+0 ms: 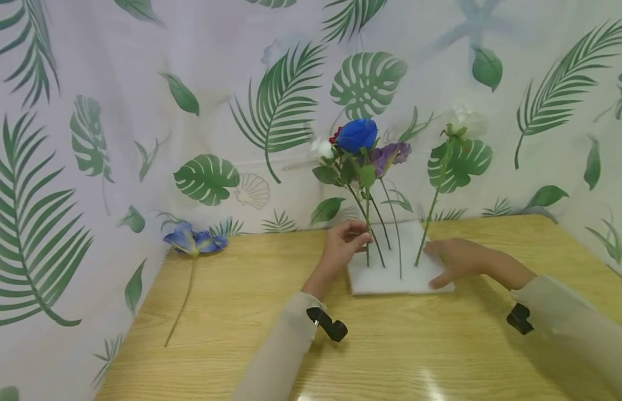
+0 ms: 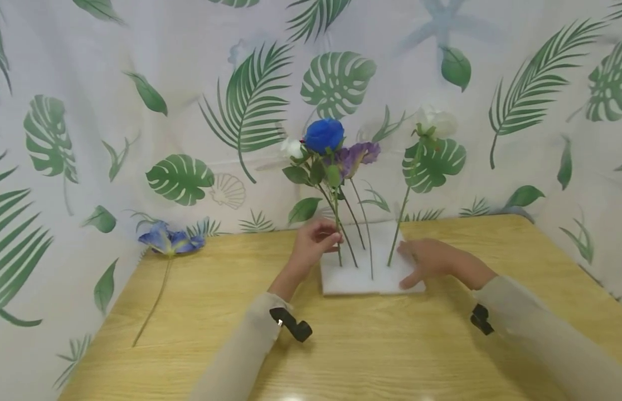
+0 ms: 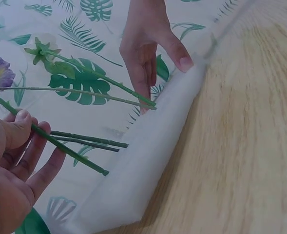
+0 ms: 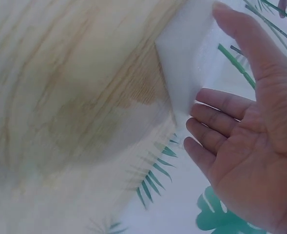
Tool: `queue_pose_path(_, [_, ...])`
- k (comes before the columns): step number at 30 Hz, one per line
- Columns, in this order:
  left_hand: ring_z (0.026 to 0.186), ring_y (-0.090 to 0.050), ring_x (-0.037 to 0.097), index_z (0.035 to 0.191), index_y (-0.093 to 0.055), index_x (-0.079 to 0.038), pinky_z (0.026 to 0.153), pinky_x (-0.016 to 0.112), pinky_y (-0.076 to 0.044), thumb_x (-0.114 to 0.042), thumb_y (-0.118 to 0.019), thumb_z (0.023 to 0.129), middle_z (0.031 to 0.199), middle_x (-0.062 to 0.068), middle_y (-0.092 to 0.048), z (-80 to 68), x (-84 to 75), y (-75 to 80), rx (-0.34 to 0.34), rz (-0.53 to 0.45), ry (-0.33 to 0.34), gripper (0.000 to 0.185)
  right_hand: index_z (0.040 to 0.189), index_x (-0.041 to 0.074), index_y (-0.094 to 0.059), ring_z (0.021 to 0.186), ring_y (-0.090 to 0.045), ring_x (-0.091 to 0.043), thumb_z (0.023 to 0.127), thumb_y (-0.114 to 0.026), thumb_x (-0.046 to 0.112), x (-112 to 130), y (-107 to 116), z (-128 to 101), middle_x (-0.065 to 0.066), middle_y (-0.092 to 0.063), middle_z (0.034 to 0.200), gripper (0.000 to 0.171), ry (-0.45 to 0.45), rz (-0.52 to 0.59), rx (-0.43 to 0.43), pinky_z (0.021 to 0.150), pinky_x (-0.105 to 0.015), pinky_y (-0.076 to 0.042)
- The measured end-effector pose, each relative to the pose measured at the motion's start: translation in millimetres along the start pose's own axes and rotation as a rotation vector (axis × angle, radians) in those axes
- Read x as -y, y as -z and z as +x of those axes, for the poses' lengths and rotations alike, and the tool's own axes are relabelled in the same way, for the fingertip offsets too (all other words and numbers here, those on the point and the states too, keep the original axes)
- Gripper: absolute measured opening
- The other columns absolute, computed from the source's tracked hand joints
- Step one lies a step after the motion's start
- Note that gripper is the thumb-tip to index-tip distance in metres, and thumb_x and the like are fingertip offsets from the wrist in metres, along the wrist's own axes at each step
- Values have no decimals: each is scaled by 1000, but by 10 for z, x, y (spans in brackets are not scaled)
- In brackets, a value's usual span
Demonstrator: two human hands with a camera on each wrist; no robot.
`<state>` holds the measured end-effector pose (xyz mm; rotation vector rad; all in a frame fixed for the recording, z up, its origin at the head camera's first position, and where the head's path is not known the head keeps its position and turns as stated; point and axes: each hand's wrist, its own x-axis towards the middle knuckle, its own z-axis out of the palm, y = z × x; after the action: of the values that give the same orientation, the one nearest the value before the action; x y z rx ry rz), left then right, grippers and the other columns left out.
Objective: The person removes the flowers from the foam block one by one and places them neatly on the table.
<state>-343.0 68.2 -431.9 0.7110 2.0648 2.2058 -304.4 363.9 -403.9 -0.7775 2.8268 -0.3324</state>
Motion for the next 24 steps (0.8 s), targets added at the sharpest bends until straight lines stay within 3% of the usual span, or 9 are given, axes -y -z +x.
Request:
queue_pose_path(8, [84,-70,10,113,-65,11,80,36,-65,5,-67,94,110,33,-66,-12,2,51,15,12,-15,20,146,-12,-45,141,-36,-58,79,-86,46,-12,-109,-37,-38,-39,152,98,-17,88,-50,113,-68,-36])
queue_pose_path(13, [83,-67,5,114,-64,11,81,35,-65,6,-66,95,112,33,-64,-28,1,15,25,4,-16,20,146,-8,-47,143,-33,-57,80,-84,49,-12,-118,-72,-37,-37,154,95,-45,107,-59,114,-69,-34])
queue_pose_path(20, [96,-72,30,117,-62,11,81,34,-65,3,-64,98,113,31,-65,-46,10,-17,44,36,-6,21,144,-5,-53,143,-34,-56,79,-85,48,-1,-171,-104,-35,-38,155,90,-52,132,-100,113,-69,-35])
queue_pose_path(24, [99,-71,38,119,-62,10,83,35,-65,1,-61,100,113,31,-65,-31,21,9,64,55,-18,21,144,-6,-52,142,-35,-55,80,-84,47,8,-171,-71,-35,-39,155,90,-28,110,-114,113,-68,-36])
